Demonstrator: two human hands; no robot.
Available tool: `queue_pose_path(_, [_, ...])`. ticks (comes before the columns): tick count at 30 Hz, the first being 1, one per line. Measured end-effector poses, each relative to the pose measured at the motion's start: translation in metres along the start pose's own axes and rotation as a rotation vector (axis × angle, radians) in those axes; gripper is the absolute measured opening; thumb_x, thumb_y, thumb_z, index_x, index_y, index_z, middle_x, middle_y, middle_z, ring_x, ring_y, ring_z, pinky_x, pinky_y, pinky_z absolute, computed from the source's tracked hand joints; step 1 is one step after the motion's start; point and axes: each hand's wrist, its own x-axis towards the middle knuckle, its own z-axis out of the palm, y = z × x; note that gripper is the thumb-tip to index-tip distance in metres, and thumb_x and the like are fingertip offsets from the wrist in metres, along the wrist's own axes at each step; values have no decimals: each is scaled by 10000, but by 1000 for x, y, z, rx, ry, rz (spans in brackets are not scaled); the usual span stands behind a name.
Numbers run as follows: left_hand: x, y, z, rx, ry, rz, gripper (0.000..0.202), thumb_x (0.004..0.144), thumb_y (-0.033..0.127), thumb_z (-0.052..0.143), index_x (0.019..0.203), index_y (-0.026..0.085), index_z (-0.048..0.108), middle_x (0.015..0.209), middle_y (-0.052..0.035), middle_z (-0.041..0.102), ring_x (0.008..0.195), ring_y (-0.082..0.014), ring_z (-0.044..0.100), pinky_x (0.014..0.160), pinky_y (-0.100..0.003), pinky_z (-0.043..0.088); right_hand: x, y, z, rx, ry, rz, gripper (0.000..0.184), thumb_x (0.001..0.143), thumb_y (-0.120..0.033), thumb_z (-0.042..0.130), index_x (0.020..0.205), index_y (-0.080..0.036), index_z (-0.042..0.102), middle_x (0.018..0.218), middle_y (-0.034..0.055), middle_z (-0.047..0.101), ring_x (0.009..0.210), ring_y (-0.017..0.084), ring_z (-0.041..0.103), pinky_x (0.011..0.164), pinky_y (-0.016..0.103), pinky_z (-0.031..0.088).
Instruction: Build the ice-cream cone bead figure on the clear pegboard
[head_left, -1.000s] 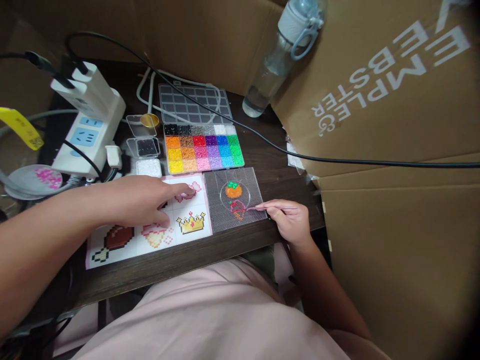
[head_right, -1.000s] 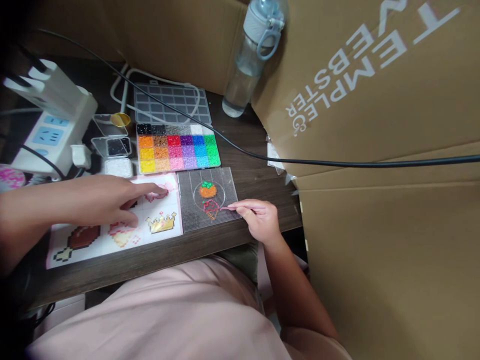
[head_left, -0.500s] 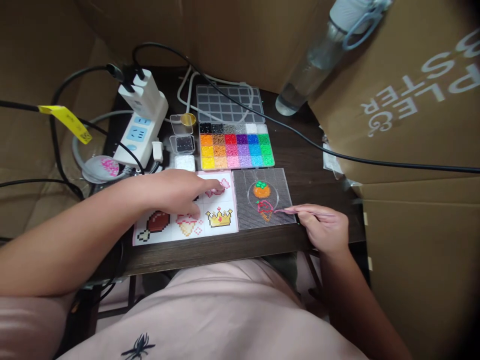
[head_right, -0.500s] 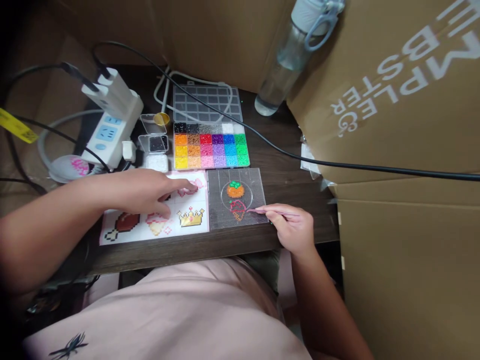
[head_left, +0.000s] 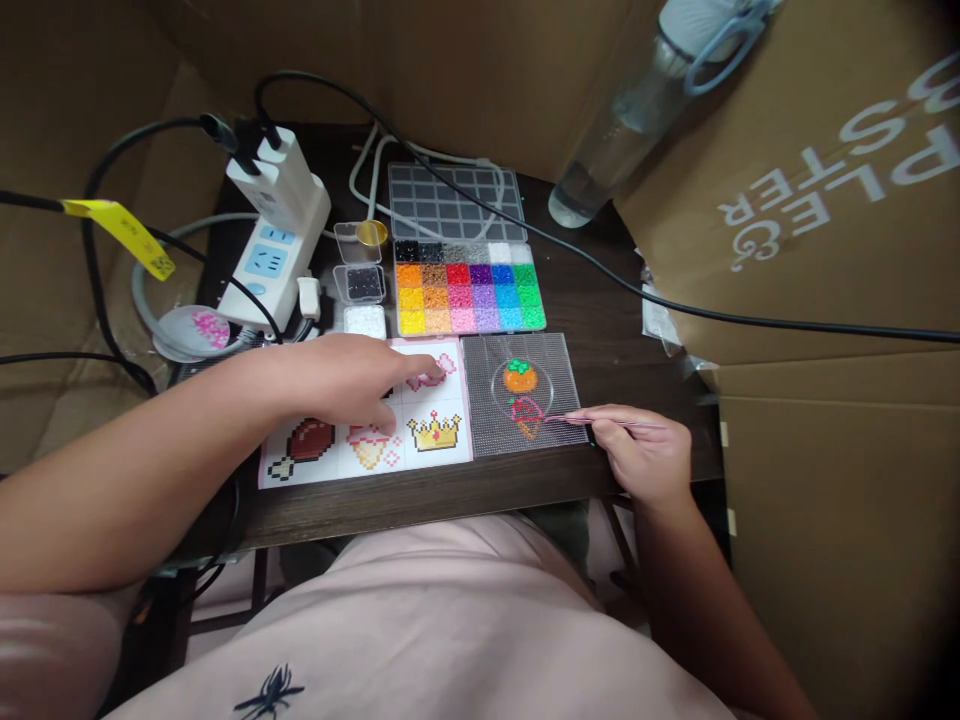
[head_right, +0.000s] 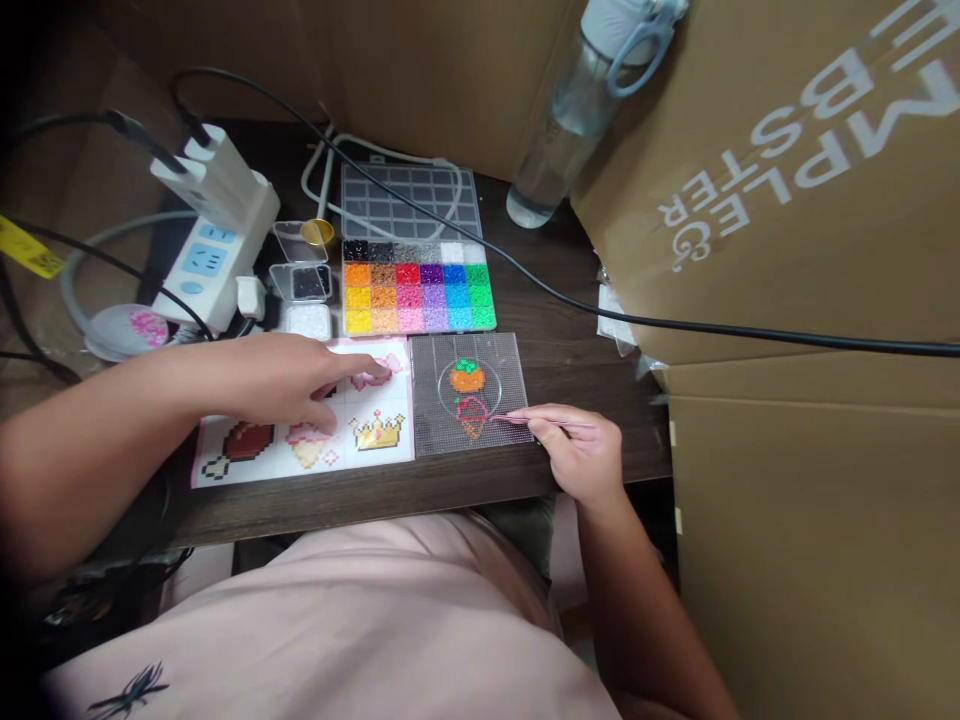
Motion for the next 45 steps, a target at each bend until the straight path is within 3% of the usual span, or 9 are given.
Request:
queue_pose_path(11, [1, -2, 2, 0, 13, 4, 800, 798, 357, 634, 1557, 402, 384, 1325, -82, 696, 1046, -311, 667, 815, -366, 475, 1, 0, 0, 2, -6, -26, 155, 906, -228, 703, 859, -268, 845, 856, 19, 831, 785, 186, 802, 766, 276, 653])
queue_pose_path(18, [3, -2, 2, 4, 5, -19, 803, 798, 391, 633, 1561, 394, 385, 1192, -99, 724, 938, -292, 682, 761, -349, 466, 2, -4, 1, -2, -1, -8, 156, 905, -233, 701, 854, -263, 846, 849, 20, 831, 776, 180, 801, 750, 260, 644])
queue_pose_path(31, [5, -5, 4, -8, 20, -23, 800, 782, 362, 608, 1552, 415, 398, 1203, -100, 714, 964, -306, 680, 760, -360, 470, 2, -6, 0, 8, -18, 31, 163, 918, -274, 695, 857, -270, 846, 854, 25, 831, 795, 196, 799, 756, 290, 641])
queue_pose_path(45, [7, -10, 8, -25, 38, -14, 799, 769, 404, 630, 1539, 433, 419, 1095, -92, 742, 859, -288, 674, 709, -354, 443, 3, -6, 1, -4, -20, 33, 164, 913, -298, 699, 854, -255, 845, 857, 38, 831, 797, 202, 798, 760, 302, 642])
